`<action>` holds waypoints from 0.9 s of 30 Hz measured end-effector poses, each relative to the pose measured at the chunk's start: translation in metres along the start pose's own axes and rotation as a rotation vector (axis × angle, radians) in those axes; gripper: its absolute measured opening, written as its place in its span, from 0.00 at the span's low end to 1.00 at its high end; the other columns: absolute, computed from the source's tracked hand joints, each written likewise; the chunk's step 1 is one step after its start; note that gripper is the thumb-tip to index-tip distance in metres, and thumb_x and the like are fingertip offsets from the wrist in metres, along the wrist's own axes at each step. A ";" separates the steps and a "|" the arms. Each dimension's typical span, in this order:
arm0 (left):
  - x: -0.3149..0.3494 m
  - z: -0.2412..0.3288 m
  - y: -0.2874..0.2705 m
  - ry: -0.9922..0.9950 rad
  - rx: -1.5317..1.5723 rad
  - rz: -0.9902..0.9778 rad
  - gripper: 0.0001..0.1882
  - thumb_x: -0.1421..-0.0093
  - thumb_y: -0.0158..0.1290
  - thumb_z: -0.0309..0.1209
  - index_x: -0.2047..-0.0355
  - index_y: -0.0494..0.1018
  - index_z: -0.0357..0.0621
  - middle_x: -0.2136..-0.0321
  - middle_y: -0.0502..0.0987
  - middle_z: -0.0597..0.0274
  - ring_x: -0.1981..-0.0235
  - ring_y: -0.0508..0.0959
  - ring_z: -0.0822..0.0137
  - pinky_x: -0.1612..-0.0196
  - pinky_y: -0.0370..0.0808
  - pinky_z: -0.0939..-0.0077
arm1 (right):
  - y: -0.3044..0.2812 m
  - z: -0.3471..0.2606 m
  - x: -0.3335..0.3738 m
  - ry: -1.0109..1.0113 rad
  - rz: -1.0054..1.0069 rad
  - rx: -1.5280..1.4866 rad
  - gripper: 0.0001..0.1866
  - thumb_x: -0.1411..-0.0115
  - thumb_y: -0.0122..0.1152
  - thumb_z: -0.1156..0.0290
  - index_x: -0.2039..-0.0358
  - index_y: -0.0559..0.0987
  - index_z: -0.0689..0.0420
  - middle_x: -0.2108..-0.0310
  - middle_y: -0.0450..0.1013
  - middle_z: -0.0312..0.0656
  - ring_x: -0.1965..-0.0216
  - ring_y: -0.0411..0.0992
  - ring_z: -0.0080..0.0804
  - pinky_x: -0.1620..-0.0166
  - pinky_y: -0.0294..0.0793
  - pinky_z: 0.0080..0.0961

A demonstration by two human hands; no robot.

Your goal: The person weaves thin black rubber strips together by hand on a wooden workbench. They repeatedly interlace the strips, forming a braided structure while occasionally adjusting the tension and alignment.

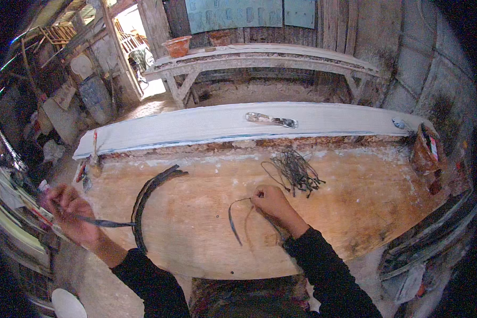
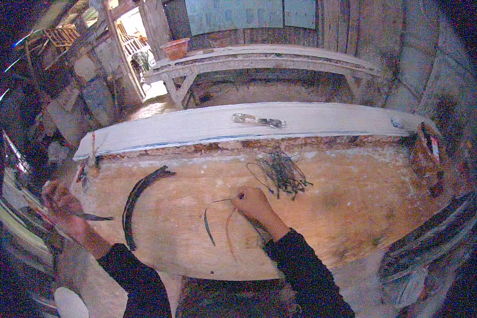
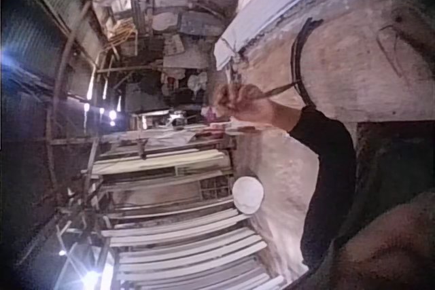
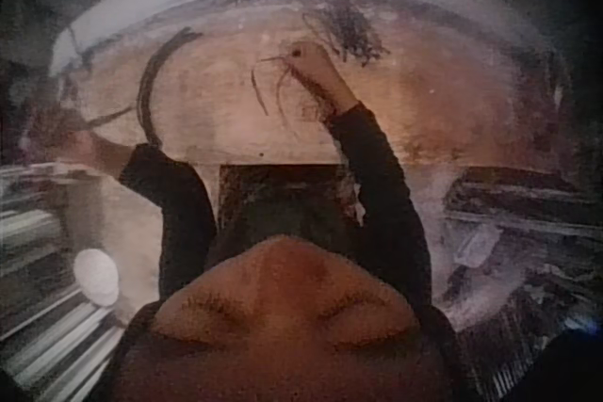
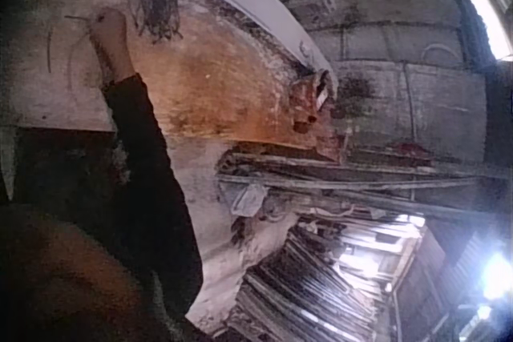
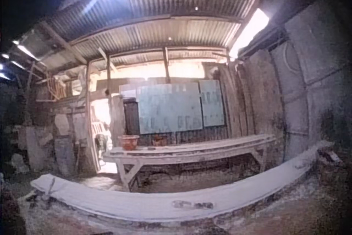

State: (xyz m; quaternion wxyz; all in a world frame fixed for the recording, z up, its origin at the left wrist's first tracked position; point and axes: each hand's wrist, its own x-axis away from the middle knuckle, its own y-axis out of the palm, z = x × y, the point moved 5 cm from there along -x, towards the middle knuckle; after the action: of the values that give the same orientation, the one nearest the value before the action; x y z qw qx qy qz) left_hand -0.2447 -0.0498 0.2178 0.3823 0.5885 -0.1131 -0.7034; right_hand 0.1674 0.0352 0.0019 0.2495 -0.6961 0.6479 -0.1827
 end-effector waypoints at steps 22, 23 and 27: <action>0.060 -0.289 -0.071 -0.831 -0.640 0.562 0.06 0.45 0.52 0.32 0.70 0.70 0.43 0.77 0.71 0.71 0.79 0.70 0.78 0.78 0.67 0.83 | -0.021 -0.002 0.004 0.022 0.180 -0.002 0.11 0.55 0.54 0.68 0.81 0.73 0.64 0.84 0.70 0.45 0.80 0.68 0.29 0.74 0.66 0.27; 0.072 -0.299 -0.086 -0.852 -0.578 0.564 0.07 0.45 0.52 0.32 0.70 0.70 0.43 0.77 0.71 0.71 0.80 0.70 0.78 0.80 0.68 0.83 | -0.020 -0.003 0.003 -0.004 0.184 -0.010 0.10 0.54 0.54 0.69 0.82 0.73 0.65 0.85 0.69 0.44 0.81 0.67 0.27 0.74 0.66 0.26; 0.086 -0.309 -0.079 -0.858 -0.185 0.727 0.07 0.43 0.48 0.31 0.67 0.68 0.42 0.75 0.73 0.67 0.79 0.74 0.72 0.77 0.73 0.78 | -0.022 -0.012 0.004 0.107 0.078 -0.191 0.09 0.51 0.53 0.70 0.81 0.73 0.63 0.83 0.68 0.38 0.79 0.65 0.22 0.74 0.64 0.23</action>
State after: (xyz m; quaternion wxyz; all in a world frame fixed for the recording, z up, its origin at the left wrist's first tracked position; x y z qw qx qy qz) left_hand 0.0040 0.0363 0.0186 0.5695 0.1376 -0.3914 -0.7096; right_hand 0.1789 0.0302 0.0242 0.1539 -0.6802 0.7014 -0.1472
